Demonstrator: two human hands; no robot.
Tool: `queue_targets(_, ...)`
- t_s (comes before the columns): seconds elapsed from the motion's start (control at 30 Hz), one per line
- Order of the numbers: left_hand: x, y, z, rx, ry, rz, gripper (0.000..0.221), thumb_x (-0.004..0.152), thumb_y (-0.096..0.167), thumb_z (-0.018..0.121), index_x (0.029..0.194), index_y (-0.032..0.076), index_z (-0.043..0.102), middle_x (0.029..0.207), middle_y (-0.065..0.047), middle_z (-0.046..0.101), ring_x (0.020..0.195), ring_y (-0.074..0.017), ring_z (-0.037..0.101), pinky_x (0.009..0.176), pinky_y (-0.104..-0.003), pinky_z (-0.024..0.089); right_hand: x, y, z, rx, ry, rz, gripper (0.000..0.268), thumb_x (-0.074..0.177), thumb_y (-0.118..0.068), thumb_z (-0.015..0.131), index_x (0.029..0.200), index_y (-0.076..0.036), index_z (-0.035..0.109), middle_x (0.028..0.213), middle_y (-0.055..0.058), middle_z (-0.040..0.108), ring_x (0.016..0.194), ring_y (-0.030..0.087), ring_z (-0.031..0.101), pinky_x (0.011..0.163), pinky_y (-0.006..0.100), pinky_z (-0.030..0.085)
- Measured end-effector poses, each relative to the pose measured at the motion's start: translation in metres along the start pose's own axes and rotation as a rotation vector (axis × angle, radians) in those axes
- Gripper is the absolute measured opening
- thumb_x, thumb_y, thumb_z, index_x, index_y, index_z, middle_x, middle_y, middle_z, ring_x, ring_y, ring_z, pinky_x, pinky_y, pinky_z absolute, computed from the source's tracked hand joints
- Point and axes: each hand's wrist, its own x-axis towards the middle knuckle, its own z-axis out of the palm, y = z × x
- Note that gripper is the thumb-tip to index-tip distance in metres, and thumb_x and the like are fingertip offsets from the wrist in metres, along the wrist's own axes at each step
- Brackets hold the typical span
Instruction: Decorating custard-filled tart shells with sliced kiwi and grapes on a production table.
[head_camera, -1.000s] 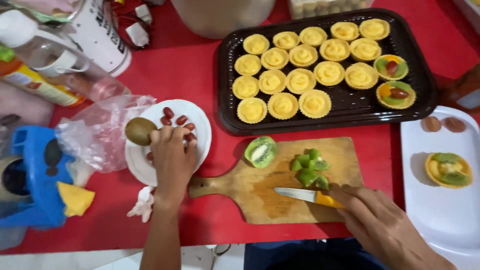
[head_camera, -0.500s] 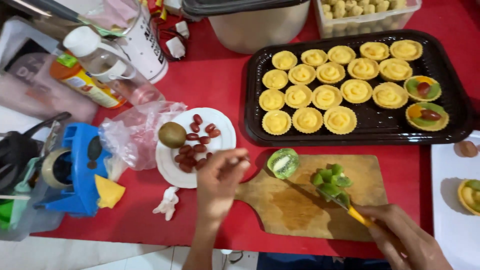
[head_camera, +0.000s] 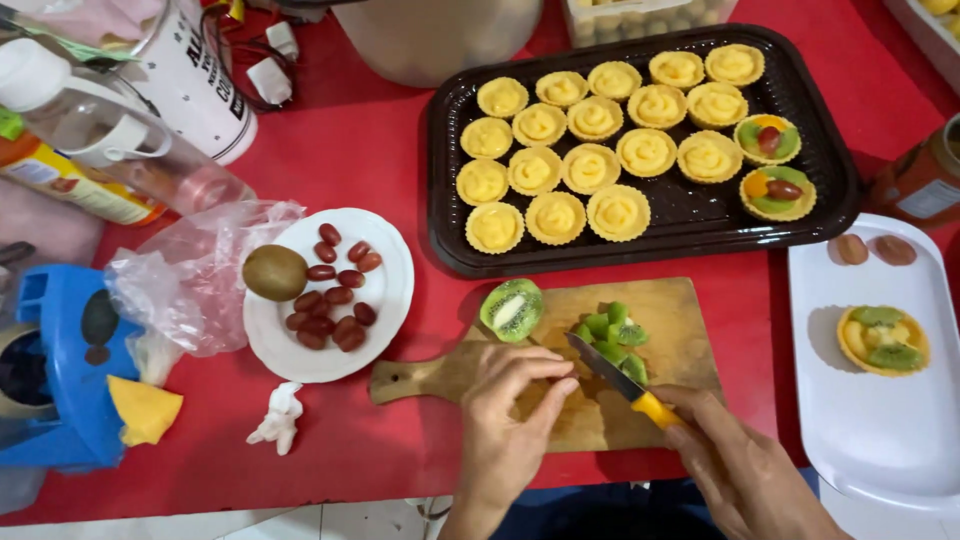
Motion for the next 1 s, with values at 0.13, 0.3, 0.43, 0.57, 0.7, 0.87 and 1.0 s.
queue_targets(0.13, -0.013, -0.019, 0.005, 0.286, -0.134, 0.177, 0.018, 0.095, 0.001, 0.067, 0.112, 0.0, 0.072, 0.108, -0.01, 0.061, 0.1, -0.0252, 0.064, 0.091, -0.036, 0.055, -0.004, 0.004, 0.0, -0.09, 0.057, 0.031, 0.043, 0.094, -0.025, 0.058, 0.137, -0.03, 0.056, 0.104, -0.001, 0.082, 0.06, 0.016, 0.076, 0.06, 0.029, 0.061)
queue_targets(0.3, -0.016, -0.012, -0.003, 0.686, -0.242, 0.283, 0.025, 0.094, -0.003, 0.063, 0.117, -0.004, 0.071, 0.11, -0.012, 0.06, 0.095, -0.0313, 0.051, 0.078, -0.048, 0.051, -0.006, 0.002, 0.0, -0.09, 0.079, -0.012, 0.043, 0.094, -0.024, 0.057, 0.137, -0.028, 0.055, 0.108, 0.005, 0.08, 0.062, 0.018, 0.079, 0.058, 0.032, 0.061)
queue_targets(0.43, -0.015, -0.013, -0.003, 0.538, -0.249, 0.209, 0.02, 0.093, -0.003, 0.065, 0.114, -0.003, 0.067, 0.108, -0.014, 0.06, 0.097, -0.0298, 0.059, 0.085, -0.043, 0.052, -0.007, -0.003, 0.003, -0.097, 0.097, -0.136, 0.044, 0.094, -0.02, 0.057, 0.138, -0.022, 0.055, 0.111, 0.004, 0.078, 0.063, 0.015, 0.076, 0.059, 0.028, 0.061)
queue_targets(0.57, -0.014, -0.009, 0.003, 0.271, -0.099, 0.106, 0.015, 0.093, 0.003, 0.069, 0.109, 0.004, 0.07, 0.107, -0.01, 0.07, 0.097, -0.022, 0.071, 0.09, -0.032, 0.061, -0.004, -0.024, 0.001, -0.171, 0.154, -0.354, 0.051, 0.094, -0.013, 0.056, 0.144, -0.014, 0.051, 0.134, -0.002, 0.069, 0.1, 0.012, 0.08, 0.08, 0.025, 0.069)
queue_targets(0.7, -0.016, -0.007, 0.01, 0.248, -0.048, 0.188, 0.013, 0.094, 0.0, 0.07, 0.106, 0.0, 0.068, 0.103, -0.013, 0.071, 0.094, -0.024, 0.072, 0.089, -0.033, 0.063, -0.006, -0.014, 0.009, -0.161, 0.115, -0.298, 0.056, 0.095, -0.016, 0.057, 0.151, -0.021, 0.049, 0.107, -0.003, 0.074, 0.077, 0.01, 0.079, 0.075, 0.022, 0.06)
queue_targets(0.87, -0.022, -0.014, 0.014, 0.302, -0.015, 0.223, 0.012, 0.093, -0.003, 0.069, 0.105, -0.002, 0.066, 0.1, -0.013, 0.068, 0.095, -0.0251, 0.068, 0.087, -0.034, 0.061, -0.01, -0.008, 0.016, -0.208, 0.071, -0.273, 0.07, 0.091, -0.008, 0.06, 0.156, -0.023, 0.041, 0.126, -0.002, 0.071, 0.094, 0.012, 0.081, 0.077, 0.026, 0.063)
queue_targets(1.0, -0.028, -0.024, 0.016, 0.325, 0.004, 0.204, 0.013, 0.092, 0.0, 0.072, 0.104, -0.001, 0.066, 0.105, -0.015, 0.071, 0.103, -0.0276, 0.07, 0.092, -0.036, 0.063, -0.014, 0.002, 0.024, -0.267, 0.128, -0.323, 0.07, 0.092, -0.008, 0.06, 0.157, -0.018, 0.037, 0.098, 0.004, 0.068, 0.046, 0.014, 0.064, 0.047, 0.025, 0.057)
